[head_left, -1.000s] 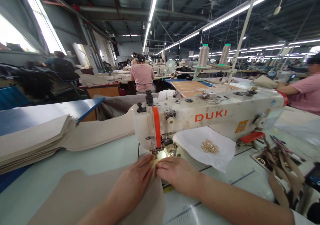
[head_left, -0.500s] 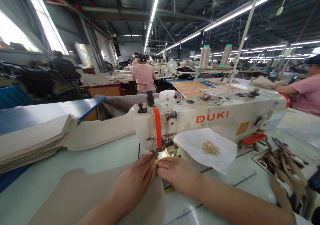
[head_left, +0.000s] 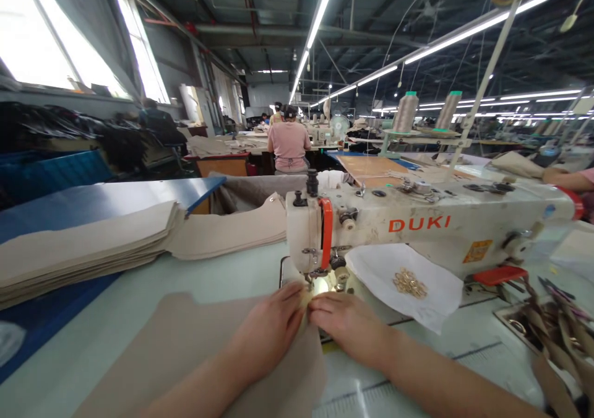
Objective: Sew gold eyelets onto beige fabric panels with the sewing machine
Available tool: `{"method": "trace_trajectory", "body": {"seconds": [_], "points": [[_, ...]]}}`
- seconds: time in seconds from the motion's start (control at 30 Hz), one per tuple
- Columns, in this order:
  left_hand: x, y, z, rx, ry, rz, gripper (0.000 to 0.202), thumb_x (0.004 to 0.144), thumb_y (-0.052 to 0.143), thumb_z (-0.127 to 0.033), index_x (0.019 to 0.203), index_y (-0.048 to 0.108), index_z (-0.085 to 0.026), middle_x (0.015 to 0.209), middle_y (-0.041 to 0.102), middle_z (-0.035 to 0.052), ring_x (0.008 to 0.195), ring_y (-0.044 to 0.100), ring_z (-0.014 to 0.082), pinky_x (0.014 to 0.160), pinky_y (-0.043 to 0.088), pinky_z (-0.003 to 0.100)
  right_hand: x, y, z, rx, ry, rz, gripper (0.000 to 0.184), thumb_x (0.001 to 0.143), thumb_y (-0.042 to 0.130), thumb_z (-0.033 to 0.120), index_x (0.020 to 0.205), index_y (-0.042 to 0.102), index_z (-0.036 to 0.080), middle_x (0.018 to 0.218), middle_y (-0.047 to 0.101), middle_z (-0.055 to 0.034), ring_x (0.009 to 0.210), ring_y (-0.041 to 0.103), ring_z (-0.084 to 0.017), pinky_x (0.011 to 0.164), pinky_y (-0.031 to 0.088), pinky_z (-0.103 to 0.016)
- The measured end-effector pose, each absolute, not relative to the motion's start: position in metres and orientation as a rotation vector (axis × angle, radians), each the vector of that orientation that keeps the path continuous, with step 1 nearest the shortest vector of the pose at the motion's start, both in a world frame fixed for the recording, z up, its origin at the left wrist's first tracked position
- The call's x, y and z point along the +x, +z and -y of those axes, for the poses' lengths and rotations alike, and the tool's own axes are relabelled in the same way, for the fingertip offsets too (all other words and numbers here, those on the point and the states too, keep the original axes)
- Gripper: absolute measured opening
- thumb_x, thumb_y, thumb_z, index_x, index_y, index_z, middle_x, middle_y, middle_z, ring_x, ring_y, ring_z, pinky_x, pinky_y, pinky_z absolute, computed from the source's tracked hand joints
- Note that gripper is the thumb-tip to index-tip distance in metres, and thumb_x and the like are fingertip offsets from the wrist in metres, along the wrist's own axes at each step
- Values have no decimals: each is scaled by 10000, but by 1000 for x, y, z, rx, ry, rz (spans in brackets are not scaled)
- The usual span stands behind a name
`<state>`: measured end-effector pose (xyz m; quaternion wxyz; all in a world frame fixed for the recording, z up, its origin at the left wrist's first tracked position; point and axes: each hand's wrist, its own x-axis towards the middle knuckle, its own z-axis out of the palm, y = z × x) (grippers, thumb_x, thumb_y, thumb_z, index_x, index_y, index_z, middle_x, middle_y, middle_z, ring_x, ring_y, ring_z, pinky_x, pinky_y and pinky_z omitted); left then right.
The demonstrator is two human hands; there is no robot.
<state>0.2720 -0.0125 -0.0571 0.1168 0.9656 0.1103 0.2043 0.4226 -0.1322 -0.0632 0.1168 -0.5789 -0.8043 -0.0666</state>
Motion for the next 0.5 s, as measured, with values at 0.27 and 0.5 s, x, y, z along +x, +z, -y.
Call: {"method": "trace_trajectory", "body": {"seconds": [0.27,0.5], "points": [[215,-54,43,2781,526,-406,400,800,515,-121,1179,587,-227,1241,629,47,1126,591,191,982,480,315,396,-87,143,-1348,-407,2387,100,910,528,188,940,623,192,940,687,-39,906,607,-145,863,484,-239],[257,-21,-60,2645,675,-984,279,874,527,-156,1137,607,-204,1230,625,61,1143,565,185,1041,408,331,409,-105,130,-1150,-548,2248,168,953,447,244,1000,608,259,885,717,28,803,649,-139,713,542,-203]]}}
